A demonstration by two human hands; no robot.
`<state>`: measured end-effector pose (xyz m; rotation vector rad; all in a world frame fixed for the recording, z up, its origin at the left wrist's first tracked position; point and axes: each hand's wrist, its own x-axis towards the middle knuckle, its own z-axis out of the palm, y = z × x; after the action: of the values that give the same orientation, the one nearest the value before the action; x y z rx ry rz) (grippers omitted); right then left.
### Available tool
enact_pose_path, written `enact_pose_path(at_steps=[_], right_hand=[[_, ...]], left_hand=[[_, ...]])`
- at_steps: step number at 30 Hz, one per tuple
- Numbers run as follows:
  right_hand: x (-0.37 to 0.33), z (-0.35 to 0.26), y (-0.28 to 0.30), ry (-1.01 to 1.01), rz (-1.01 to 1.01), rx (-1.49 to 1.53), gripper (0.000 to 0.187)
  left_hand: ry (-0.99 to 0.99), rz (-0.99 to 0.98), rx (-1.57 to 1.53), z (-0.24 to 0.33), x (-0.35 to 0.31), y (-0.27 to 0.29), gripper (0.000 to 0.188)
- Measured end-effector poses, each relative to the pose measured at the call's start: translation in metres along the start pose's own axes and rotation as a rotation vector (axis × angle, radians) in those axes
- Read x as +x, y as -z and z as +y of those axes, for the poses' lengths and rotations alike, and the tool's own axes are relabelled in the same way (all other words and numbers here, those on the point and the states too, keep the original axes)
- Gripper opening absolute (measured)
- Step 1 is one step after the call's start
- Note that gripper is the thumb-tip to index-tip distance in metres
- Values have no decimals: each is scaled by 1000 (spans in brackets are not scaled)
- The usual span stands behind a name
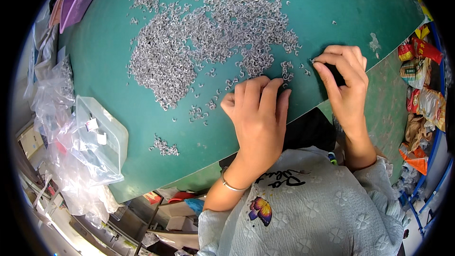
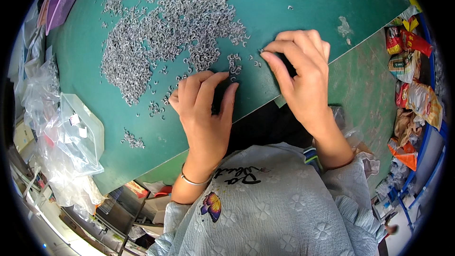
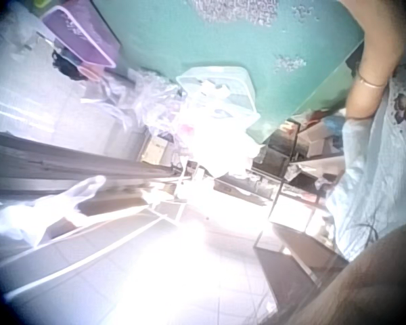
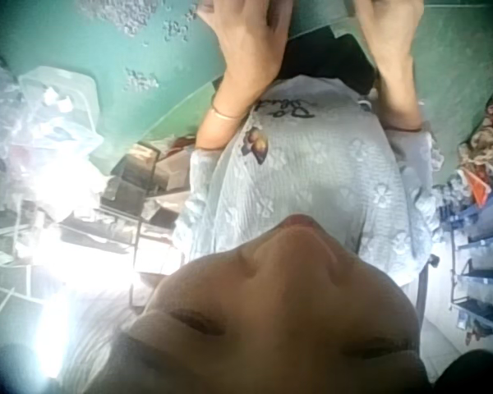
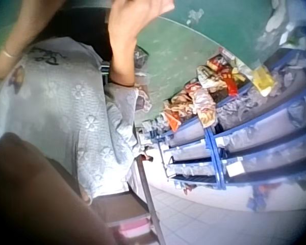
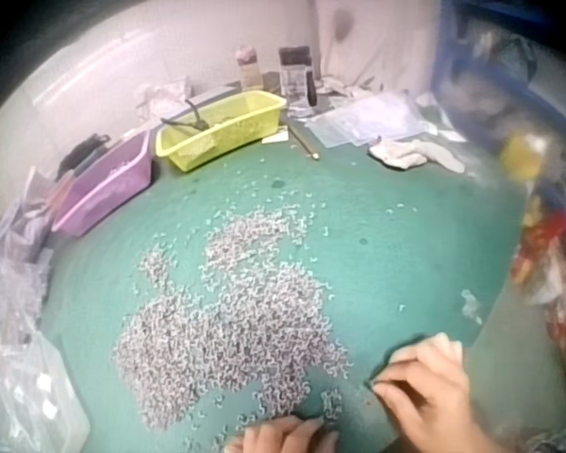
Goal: The person sits on the floor and manually assembles small silver metal rings by hand. They pick up individual rings from a large pile, link them together, and place the finished pieces into a clear plastic container.
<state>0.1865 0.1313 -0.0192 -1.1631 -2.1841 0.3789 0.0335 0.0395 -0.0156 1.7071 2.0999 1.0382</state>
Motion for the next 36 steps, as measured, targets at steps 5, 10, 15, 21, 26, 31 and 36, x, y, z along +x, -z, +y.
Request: enact_pose_path(at_steps=[5, 10, 15, 21, 26, 31, 36], right_hand=[[-3, -1, 8, -22, -2, -27, 16], [-4, -7, 8, 90, -95, -17, 19], [-5, -7, 3, 122, -76, -11, 20], [-6, -5, 1, 204, -23, 39, 21], [-15, -8, 5, 276, -105, 64, 22], [-18, -6, 5, 294, -105, 112, 20], [-20, -10, 0, 272, -115, 155, 21]], left_hand=[[-12, -9, 24, -1, 0, -2, 20], [-8, 4, 19, -4, 0, -3, 20], [1, 4, 16, -4, 0, -1, 20], [-13, -3, 31, -3, 1, -2, 23], [5, 15, 3, -1, -1, 0, 24], [-4, 5, -17, 1, -6, 1, 25], [-7, -2, -16, 0, -7, 1, 27]])
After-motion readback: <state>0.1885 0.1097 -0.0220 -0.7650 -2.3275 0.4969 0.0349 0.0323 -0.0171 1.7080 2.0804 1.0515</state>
